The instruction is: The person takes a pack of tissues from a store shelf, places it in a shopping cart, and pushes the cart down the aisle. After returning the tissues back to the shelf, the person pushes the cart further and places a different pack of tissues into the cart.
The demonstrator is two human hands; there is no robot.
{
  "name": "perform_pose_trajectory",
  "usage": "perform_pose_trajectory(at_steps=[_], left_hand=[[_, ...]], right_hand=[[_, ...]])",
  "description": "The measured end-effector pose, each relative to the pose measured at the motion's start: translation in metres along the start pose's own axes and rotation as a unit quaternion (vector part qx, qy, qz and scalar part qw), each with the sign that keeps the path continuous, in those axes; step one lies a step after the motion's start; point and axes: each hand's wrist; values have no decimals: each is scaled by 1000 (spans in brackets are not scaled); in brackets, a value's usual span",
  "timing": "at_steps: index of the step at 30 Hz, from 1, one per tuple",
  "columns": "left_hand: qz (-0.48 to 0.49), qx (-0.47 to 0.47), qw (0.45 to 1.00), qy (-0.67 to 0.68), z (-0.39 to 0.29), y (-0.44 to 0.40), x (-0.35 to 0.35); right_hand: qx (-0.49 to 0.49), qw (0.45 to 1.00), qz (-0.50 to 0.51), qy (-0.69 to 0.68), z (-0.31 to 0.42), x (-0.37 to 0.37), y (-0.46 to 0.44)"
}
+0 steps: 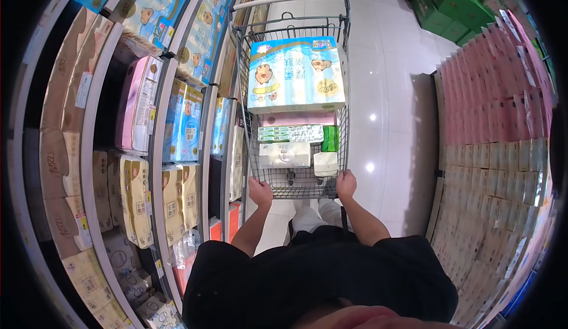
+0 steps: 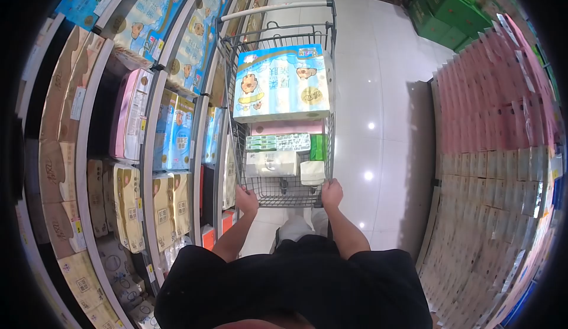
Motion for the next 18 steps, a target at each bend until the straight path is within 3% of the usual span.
perform_pose_trajectory(at_steps=[18], left_hand=[[-6, -19, 1000, 22, -138, -163, 48]], right_hand=[[17, 1000, 7, 15, 93, 27, -188]])
Point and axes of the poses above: each hand's wrist, its own y-axis away from the middle knuckle, its own x-axis out of the palm, z = x × y, and after that the axes turned 5 degrees about -x, right-handed
